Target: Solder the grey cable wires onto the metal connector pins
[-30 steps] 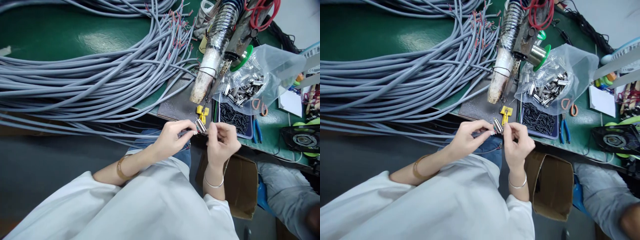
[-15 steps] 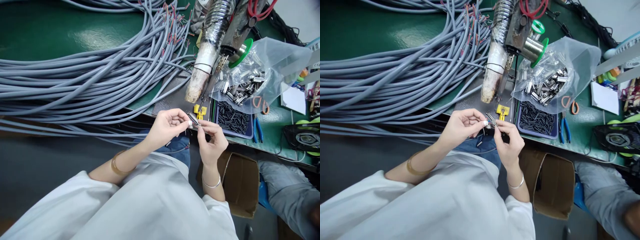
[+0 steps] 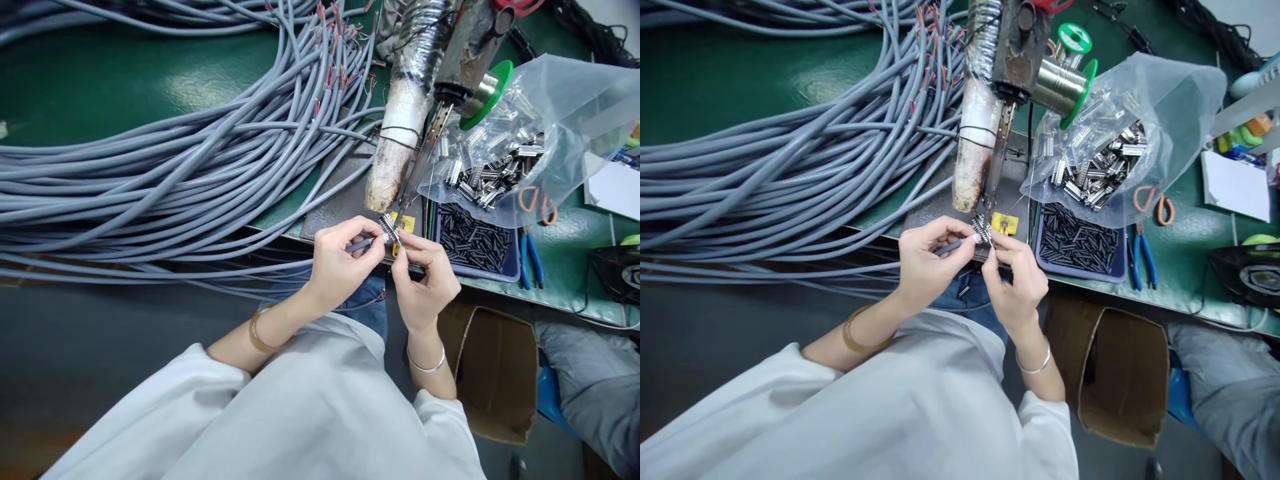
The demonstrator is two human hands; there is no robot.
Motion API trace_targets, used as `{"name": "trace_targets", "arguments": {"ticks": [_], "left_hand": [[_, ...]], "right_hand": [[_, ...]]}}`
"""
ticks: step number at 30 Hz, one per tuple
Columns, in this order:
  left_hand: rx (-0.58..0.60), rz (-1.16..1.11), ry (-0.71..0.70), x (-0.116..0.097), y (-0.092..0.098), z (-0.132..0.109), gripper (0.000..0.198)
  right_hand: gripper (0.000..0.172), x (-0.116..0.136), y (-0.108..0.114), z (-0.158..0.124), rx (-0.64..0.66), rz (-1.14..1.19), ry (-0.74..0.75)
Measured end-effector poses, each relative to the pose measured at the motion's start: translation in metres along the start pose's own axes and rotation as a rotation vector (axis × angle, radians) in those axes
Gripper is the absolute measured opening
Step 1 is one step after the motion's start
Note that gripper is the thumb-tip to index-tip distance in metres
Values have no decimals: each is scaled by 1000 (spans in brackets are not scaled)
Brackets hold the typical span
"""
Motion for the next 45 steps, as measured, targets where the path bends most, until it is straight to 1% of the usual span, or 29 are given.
{"name": "trace_targets", "arguments": {"ticks": [4, 8, 11, 17, 21, 23, 26, 28, 30, 32, 36, 41, 45], "left_hand": [[-21, 10, -5, -4, -1, 3, 6], [-34, 10, -42, -9, 0, 4, 6], [-21, 0, -58, -11, 1, 4, 5], [31, 4, -1, -6, 2, 1, 5], [52, 7, 5, -4, 2, -3, 4], [67, -9, 35, -3, 4, -5, 3], [102, -51, 57, -1, 7, -7, 7], [127, -61, 25, 0, 8, -8, 6], [139, -56, -28, 0, 9, -7, 8], [124, -39, -73, -1, 9, -6, 8], [44, 30, -110, -4, 8, -3, 7], [-10, 92, -123, -8, 5, 0, 8], [-30, 157, -164, -10, 4, 1, 8]], "right_hand": [[14, -1, 0, 6, 11, -3, 3], [15, 1, 1, 12, -11, -12, 9], [17, 3, 3, 13, -3, -33, 20], [19, 4, 4, 6, 53, -63, 107], [20, 4, 5, 3, 53, -93, 119], [21, 4, 5, 2, 36, -83, 98], [18, 1, 5, 2, 39, 5, -7], [15, -1, 4, 1, 52, 63, -77], [15, -2, 4, 1, 50, 76, -84], [17, -1, 4, 2, 36, 59, -45], [19, 1, 2, 5, 27, 17, 8], [19, 0, -1, 6, 21, -8, 24], [19, -1, -3, 6, 13, -31, 31]]}}
Point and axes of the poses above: each hand's wrist, its own z-axis towards the middle knuckle, its own y-axis out of the back of the hand, x = y × z, the point moved 3 cm from there along z, towards the middle knuckle, and after that the axes turned 12 degrees about y, right-handed, at the moved point
